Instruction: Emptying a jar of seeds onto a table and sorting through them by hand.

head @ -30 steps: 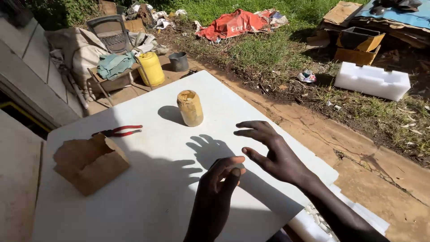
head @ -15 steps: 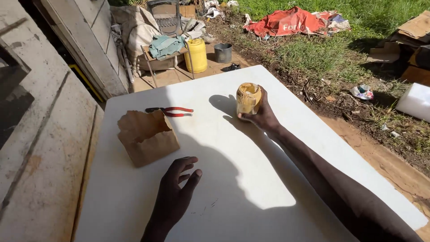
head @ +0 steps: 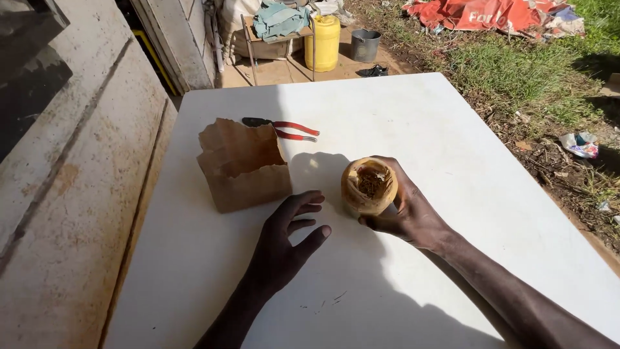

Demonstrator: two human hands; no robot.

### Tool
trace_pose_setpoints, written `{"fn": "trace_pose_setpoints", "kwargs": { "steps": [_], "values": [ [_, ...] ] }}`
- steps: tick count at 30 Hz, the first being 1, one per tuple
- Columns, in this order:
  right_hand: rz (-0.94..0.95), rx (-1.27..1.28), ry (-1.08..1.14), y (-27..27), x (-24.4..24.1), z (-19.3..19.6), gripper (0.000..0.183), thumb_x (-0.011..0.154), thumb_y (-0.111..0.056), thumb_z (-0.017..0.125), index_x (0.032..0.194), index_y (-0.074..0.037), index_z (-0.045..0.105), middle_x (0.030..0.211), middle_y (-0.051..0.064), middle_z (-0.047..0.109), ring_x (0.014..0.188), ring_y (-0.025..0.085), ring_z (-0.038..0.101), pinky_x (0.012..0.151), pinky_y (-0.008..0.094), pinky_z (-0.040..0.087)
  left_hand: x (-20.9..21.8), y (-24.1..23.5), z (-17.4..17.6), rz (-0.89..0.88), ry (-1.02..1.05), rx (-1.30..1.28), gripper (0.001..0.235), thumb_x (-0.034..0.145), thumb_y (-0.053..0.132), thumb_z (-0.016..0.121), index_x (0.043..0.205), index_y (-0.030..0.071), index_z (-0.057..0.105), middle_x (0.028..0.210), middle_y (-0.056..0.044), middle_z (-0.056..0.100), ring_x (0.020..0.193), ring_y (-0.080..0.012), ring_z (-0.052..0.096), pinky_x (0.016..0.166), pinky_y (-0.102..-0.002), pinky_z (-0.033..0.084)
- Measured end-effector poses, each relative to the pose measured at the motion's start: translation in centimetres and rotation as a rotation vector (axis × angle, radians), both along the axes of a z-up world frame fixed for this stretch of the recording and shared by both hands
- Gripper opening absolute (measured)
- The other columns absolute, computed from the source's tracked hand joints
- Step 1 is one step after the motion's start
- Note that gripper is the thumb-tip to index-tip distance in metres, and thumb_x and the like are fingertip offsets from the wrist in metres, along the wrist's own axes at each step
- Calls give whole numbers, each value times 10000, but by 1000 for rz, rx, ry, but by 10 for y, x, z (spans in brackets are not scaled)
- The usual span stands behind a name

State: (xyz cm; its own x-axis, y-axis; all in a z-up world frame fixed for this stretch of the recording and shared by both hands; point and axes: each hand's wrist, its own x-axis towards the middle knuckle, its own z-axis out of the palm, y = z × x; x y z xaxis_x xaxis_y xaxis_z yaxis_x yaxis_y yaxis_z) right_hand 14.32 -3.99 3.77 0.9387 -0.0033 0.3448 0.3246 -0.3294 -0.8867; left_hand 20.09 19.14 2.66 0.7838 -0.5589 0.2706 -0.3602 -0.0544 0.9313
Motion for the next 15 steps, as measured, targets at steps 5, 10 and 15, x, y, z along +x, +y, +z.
{"fn": "trace_pose_setpoints", "kwargs": {
  "steps": [5, 10, 15],
  "values": [
    [43, -175, -125, -2, 5, -12, 818, 679, -44, 800, 1394, -92, 408, 1363, 97, 437, 1264, 222, 510, 976, 327, 493, -3, 2, 3, -33, -88, -2, 535, 801, 242, 686, 1311, 142, 557, 1303, -21, 630, 1139, -174, 656, 914, -325, 575],
    [73, -212, -178, 1, 0, -17, 804, 710, -9, 753, 1411, -120, 374, 1502, 138, 364, 1395, 259, 426, 1052, 380, 456, -6, 3, 4, -53, -105, -14, 557, 794, 241, 685, 1320, 131, 541, 1307, -20, 618, 1132, -174, 649, 907, -318, 576],
    [37, -501, -379, 2, 1, -16, 744, 762, -170, 821, 1382, -78, 420, 1424, 159, 480, 1356, 334, 447, 1071, 451, 449, -8, 3, 7, -70, -130, 13, 587, 775, 304, 682, 1319, 146, 530, 1318, -8, 618, 1139, -174, 646, 871, -328, 560]
  ]
}}
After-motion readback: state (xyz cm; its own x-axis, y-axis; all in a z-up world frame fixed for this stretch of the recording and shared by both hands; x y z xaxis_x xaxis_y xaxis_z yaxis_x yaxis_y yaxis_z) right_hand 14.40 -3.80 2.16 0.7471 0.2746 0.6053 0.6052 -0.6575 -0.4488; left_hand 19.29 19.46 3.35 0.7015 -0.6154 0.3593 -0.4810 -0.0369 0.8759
